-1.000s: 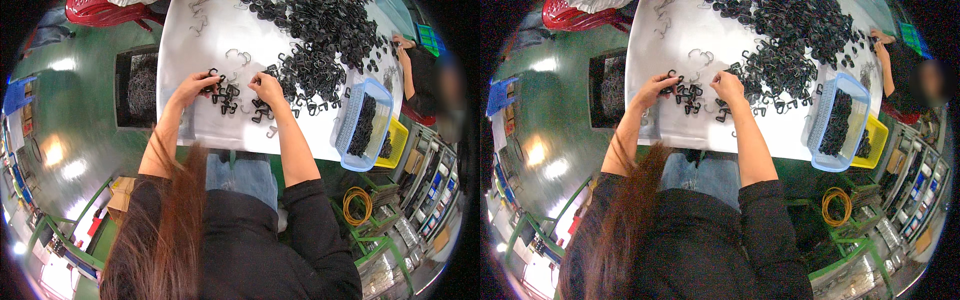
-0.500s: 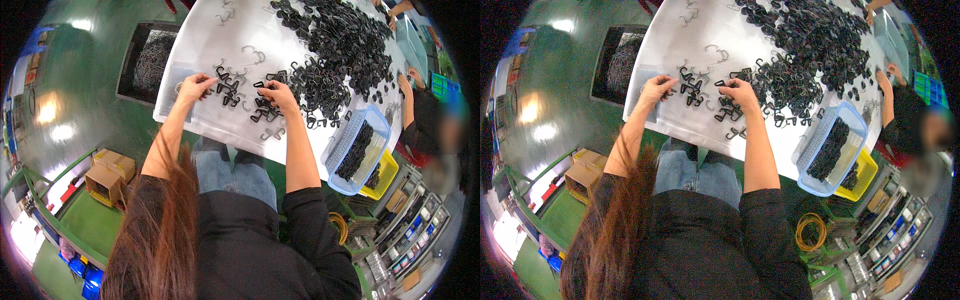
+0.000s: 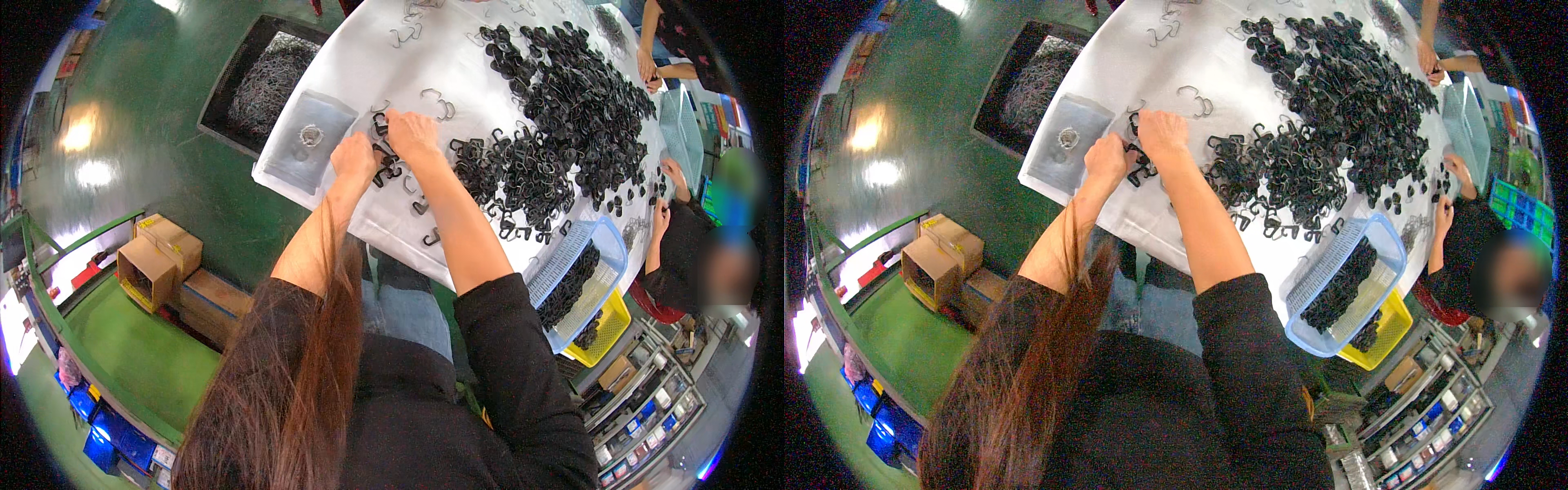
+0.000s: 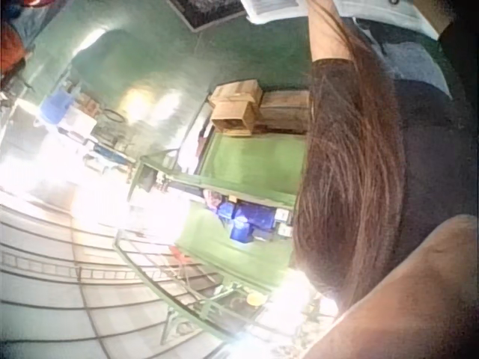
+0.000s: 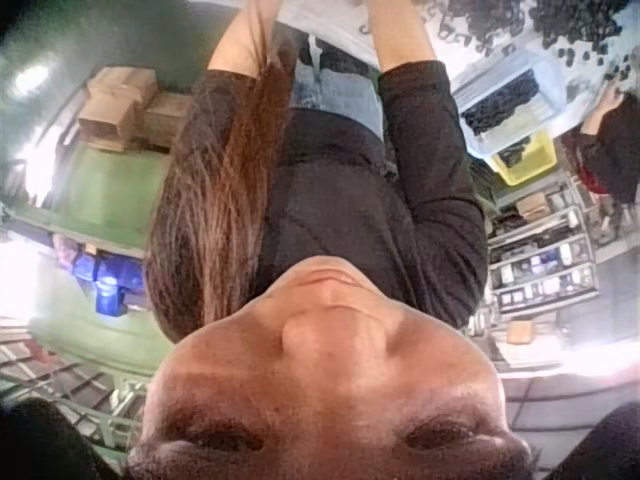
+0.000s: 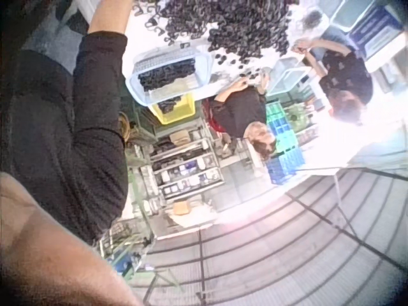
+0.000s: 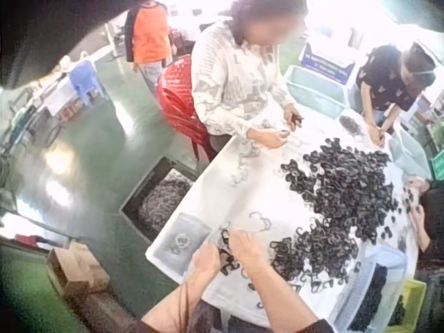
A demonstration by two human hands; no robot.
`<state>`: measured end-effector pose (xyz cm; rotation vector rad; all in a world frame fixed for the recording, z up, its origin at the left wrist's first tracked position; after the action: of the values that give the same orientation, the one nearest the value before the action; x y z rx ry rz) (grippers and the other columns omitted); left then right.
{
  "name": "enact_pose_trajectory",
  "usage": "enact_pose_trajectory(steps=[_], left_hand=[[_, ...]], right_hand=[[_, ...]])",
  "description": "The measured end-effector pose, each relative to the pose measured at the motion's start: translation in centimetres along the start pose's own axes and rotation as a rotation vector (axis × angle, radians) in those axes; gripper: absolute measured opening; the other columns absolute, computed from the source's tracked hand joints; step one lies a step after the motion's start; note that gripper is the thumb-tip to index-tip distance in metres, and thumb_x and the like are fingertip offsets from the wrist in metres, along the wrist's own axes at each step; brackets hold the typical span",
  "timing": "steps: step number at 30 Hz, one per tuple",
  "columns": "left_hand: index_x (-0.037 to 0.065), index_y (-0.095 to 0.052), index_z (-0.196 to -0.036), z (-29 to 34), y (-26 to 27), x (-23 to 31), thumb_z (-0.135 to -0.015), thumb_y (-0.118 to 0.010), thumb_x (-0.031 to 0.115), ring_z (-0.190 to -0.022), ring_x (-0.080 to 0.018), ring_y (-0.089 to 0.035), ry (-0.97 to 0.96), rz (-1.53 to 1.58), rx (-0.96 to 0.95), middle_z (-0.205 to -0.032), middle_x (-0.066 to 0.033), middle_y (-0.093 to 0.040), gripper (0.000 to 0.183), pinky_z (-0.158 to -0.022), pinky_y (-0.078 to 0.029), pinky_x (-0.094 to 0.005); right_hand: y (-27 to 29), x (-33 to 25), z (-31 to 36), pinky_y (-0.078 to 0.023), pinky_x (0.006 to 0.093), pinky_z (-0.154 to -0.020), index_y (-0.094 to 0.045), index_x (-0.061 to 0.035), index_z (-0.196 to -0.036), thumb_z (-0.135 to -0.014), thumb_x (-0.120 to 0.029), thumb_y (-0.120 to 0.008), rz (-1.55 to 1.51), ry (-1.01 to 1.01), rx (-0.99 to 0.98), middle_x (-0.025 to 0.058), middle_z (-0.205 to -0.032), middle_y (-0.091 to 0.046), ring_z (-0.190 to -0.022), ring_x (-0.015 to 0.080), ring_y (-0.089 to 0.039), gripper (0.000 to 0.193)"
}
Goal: The person sorts small black plastic clips and metal hooks on a white table, separating them into piles and placing some into a blue basket. The person repeatedly picks up, inspects, and repositions the items while working alongside another person.
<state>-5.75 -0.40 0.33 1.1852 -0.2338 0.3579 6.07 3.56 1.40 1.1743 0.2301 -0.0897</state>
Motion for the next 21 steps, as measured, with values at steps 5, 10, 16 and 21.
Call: enact_pose_trajectory(steps=[5, 10, 16, 21], left_hand=[[0.0, -0.062, -0.082, 0.6, 0.0, -0.5, -0.064, -0.073, 0.024, -0.076, -0.0353, -0.064, -0.102, 0.036, 0.041, -0.079, -0.0192, -0.065, 0.031, -0.067, -0.05, -0.0428], [0.004, -0.067, -0.086, -0.8, 1.4, -2.2, -0.061, -0.074, 0.026, -0.066, -0.0243, -0.066, 0.164, 0.336, -0.243, -0.075, -0.0137, -0.066, 0.034, -0.061, -0.052, -0.0347], [0.001, -0.063, -0.081, 0.8, 2.9, -4.4, -0.074, -0.073, 0.024, -0.049, -0.007, -0.05, 0.252, 0.907, -0.416, -0.061, 0.0, -0.056, 0.026, -0.042, -0.039, -0.0228], [0.005, -0.059, -0.083, 3.3, 2.8, -5.7, -0.076, -0.073, 0.025, -0.048, -0.0061, -0.047, 0.314, 1.046, -0.453, -0.06, 0.001, -0.054, 0.026, -0.042, -0.035, -0.0207]], right_hand=[[-0.7, -0.3, -0.8, -0.047, 0.0403, -0.077, -0.062, -0.0122, -0.091, -0.073, -0.025, -0.067, -0.016, -0.019, -0.078, 0.0118, -0.089, -0.066, -0.089, 0.0306, -0.062, 0.022], [-1.2, 0.2, -0.6, -0.047, 0.0413, -0.077, -0.063, -0.0113, -0.089, -0.073, -0.027, -0.068, -0.107, -0.076, -0.081, 0.0118, -0.09, -0.066, -0.091, 0.0307, -0.061, 0.024], [-0.7, 0.6, 1.3, -0.05, 0.0412, -0.072, -0.059, -0.0114, -0.096, -0.082, -0.015, -0.052, -0.02, -0.009, -0.071, 0.0141, -0.091, -0.065, -0.087, 0.032, -0.063, 0.016], [-0.7, 1.7, 1.5, -0.05, 0.0414, -0.069, -0.055, -0.0124, -0.094, -0.082, -0.015, -0.052, 0.05, 0.156, -0.095, 0.0143, -0.084, -0.065, -0.084, 0.0309, -0.064, 0.012]])
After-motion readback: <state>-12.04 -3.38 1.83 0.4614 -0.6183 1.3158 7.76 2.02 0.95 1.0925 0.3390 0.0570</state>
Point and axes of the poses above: each hand's wrist, its own z-axis away from the middle knuckle, its own y-axis out of the back of the hand, x = y × z, the point moved 1 cm from there along -z, towards the middle knuckle
